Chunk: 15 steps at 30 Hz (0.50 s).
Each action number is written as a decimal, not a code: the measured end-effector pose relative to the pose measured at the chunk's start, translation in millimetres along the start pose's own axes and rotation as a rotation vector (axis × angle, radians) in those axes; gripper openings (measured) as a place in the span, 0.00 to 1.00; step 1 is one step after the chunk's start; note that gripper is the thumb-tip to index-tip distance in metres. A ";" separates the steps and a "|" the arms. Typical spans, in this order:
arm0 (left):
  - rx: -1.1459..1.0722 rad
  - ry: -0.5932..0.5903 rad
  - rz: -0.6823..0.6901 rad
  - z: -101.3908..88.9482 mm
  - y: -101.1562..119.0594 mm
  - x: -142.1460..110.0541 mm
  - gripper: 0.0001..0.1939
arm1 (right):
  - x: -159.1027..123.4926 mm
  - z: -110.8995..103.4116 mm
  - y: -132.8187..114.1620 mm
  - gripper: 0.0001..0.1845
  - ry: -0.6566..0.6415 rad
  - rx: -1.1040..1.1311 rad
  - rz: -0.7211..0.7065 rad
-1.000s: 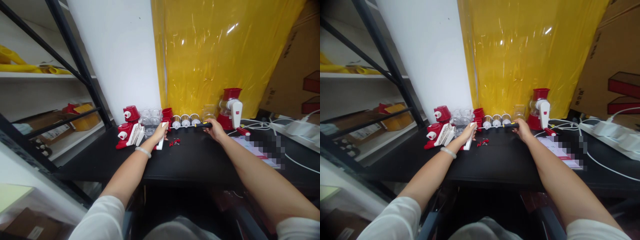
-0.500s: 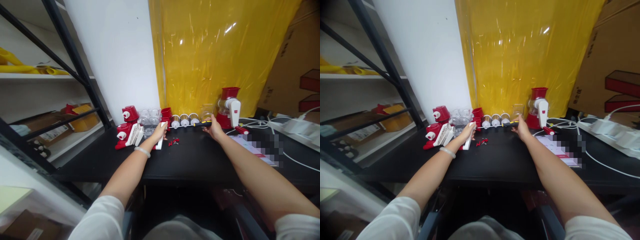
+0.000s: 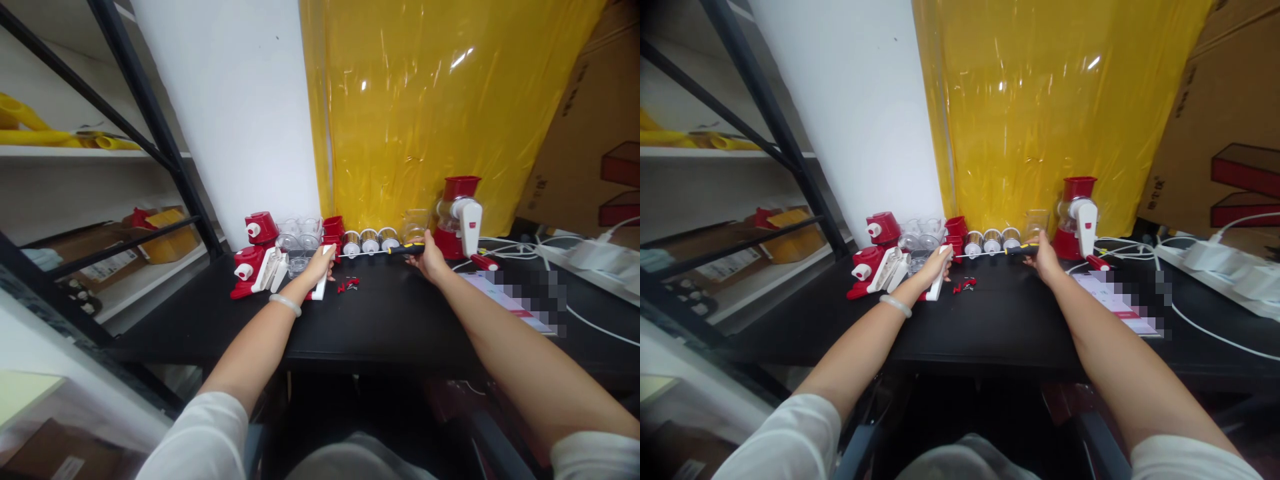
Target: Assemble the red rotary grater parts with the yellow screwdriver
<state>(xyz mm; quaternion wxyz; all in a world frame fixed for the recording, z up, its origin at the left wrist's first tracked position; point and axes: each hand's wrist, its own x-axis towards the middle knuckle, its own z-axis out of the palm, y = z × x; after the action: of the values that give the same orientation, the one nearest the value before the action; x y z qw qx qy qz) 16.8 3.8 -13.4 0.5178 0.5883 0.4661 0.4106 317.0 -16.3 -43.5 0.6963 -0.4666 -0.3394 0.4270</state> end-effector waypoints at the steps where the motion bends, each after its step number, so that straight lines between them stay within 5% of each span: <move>1: 0.002 0.001 -0.001 0.1 0.0 0.2 0.15 | 0.4 -0.6 0.9 0.30 -0.001 -0.018 0.000; 8: 0.015 0.017 -0.010 -0.1 -0.2 2.1 0.14 | -3.8 0.2 3.4 0.12 -0.010 -0.065 -0.063; 15: 0.009 0.003 -0.015 0.6 0.1 -0.1 0.14 | -6.8 5.6 0.1 0.11 0.022 0.088 -0.063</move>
<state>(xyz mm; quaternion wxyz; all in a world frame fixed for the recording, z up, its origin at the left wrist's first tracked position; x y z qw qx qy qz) 17.3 3.6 -13.3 0.5176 0.5862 0.4732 0.4056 309.4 -20.5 -42.3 0.7328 -0.4293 -0.3273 0.4142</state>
